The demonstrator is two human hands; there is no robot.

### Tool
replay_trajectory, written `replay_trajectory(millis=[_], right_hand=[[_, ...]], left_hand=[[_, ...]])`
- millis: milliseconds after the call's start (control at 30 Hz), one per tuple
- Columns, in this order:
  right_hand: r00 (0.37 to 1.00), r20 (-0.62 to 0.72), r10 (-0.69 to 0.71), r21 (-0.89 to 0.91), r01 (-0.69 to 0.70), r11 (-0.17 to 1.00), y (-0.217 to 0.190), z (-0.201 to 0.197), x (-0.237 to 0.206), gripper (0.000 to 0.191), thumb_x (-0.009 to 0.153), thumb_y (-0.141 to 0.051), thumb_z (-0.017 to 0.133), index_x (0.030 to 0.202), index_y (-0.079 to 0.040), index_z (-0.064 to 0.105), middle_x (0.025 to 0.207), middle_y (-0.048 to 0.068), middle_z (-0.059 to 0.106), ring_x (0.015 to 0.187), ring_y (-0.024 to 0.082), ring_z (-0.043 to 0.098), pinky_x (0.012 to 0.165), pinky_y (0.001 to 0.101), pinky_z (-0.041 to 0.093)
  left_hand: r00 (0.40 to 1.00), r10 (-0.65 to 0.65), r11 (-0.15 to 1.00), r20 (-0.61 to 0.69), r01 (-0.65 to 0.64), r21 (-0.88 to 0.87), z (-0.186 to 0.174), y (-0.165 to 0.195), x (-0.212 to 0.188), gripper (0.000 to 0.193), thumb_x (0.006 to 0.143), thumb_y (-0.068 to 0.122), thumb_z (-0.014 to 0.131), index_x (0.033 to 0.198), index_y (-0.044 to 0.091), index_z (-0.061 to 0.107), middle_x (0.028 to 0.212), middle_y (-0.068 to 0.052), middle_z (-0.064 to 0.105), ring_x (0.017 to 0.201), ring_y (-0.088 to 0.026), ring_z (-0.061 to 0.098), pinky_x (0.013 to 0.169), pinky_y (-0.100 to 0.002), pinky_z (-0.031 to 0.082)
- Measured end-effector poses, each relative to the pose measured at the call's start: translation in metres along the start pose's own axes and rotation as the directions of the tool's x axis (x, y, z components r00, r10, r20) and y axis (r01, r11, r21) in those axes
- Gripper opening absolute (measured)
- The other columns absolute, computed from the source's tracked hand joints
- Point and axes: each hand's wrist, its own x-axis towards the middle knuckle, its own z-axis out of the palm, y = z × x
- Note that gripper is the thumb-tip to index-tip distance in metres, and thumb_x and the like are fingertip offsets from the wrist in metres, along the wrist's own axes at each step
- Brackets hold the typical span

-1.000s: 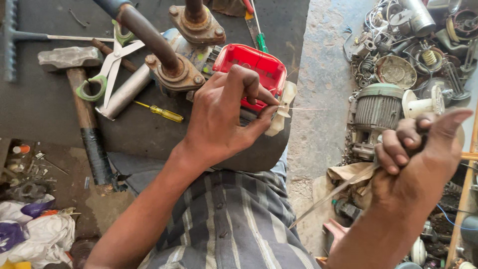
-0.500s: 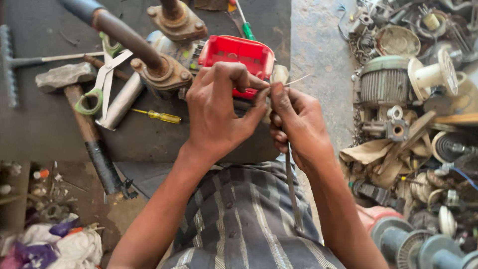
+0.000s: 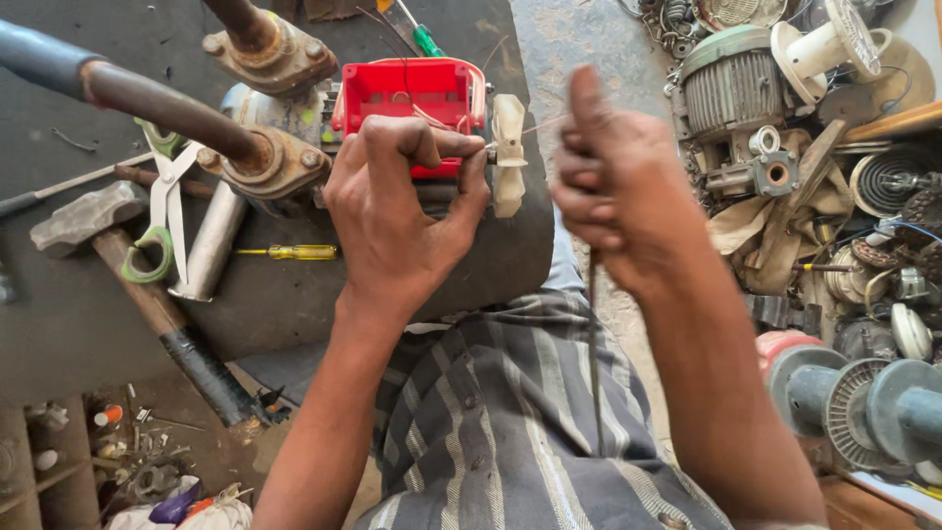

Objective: The person uses shears to cut a wire and then repeatedly inserts and pulls a thin wire into a red plastic housing attached to a motor component. The person manipulates the wire and housing with both hands throughout the clip.

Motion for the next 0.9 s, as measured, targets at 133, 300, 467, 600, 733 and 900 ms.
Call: replay_trajectory(millis=[133, 300, 467, 600, 733, 900], right_hand=[[0.986, -0.128, -0.108, 0.087, 0.120, 0.989, -0.027, -0.045, -0.013, 0.054, 0.100, -0.058, 0.068, 0.088, -0.012, 0.043, 0.069, -0.008, 0.034, 0.048, 0.001, 0.030, 0.035, 0.0163, 0.021], [0.974, -0.190, -0.126, -0.190, 0.089, 0.978, -0.015, -0.034, -0.017, 0.060, 0.092, -0.066, 0.063, 0.083, -0.008, 0.048, 0.066, -0.002, 0.048, 0.046, 0.006, 0.044, 0.032, 0.0215, 0.030], [0.994, -0.014, 0.107, -0.259, -0.107, 0.960, 0.025, 0.029, -0.002, 0.049, 0.092, -0.056, 0.062, 0.083, -0.008, 0.057, 0.062, -0.003, 0.048, 0.043, 0.005, 0.044, 0.033, 0.0230, 0.033], [1.000, -0.015, 0.013, -0.227, -0.016, 0.974, 0.017, 0.056, -0.003, 0.046, 0.095, -0.050, 0.063, 0.082, -0.006, 0.059, 0.061, -0.003, 0.050, 0.042, 0.004, 0.044, 0.032, 0.0224, 0.032], [0.999, -0.048, -0.017, -0.109, 0.012, 0.994, 0.008, 0.057, -0.008, 0.043, 0.096, -0.046, 0.065, 0.081, -0.006, 0.058, 0.062, -0.003, 0.049, 0.041, 0.003, 0.040, 0.031, 0.0219, 0.027], [0.999, 0.017, 0.044, 0.016, -0.044, 0.999, 0.015, 0.045, -0.007, 0.043, 0.097, -0.046, 0.066, 0.081, -0.008, 0.055, 0.063, -0.004, 0.047, 0.042, 0.002, 0.039, 0.031, 0.0203, 0.025]], left_hand=[[1.000, 0.015, 1.000, -0.003, -0.015, -0.003, -0.001, 0.000, 0.001, 0.044, 0.095, 0.005, 0.085, 0.107, 0.009, 0.043, 0.094, 0.001, 0.071, 0.081, -0.020, 0.066, 0.079, -0.036, 0.049], [0.999, 0.033, 0.999, -0.039, -0.033, -0.007, 0.002, -0.002, 0.000, 0.044, 0.095, 0.006, 0.086, 0.107, 0.009, 0.044, 0.096, 0.000, 0.070, 0.082, -0.021, 0.067, 0.078, -0.036, 0.049], [1.000, -0.001, 1.000, -0.011, 0.002, 0.031, 0.002, -0.003, -0.005, 0.045, 0.095, 0.009, 0.088, 0.107, 0.008, 0.044, 0.097, -0.001, 0.069, 0.082, -0.023, 0.064, 0.078, -0.038, 0.048], [0.999, -0.019, 0.999, -0.029, 0.020, 0.031, 0.002, -0.003, -0.004, 0.045, 0.095, 0.009, 0.087, 0.106, 0.010, 0.044, 0.092, -0.001, 0.068, 0.084, -0.023, 0.065, 0.078, -0.037, 0.049], [0.999, -0.005, 0.999, -0.032, 0.006, 0.032, 0.004, 0.000, -0.002, 0.044, 0.094, 0.009, 0.087, 0.105, 0.009, 0.045, 0.095, 0.000, 0.069, 0.081, -0.023, 0.065, 0.078, -0.038, 0.048], [1.000, -0.002, 1.000, -0.004, 0.002, 0.022, 0.000, 0.000, -0.001, 0.044, 0.095, 0.009, 0.086, 0.105, 0.009, 0.043, 0.098, 0.001, 0.071, 0.083, -0.022, 0.066, 0.079, -0.037, 0.048]])
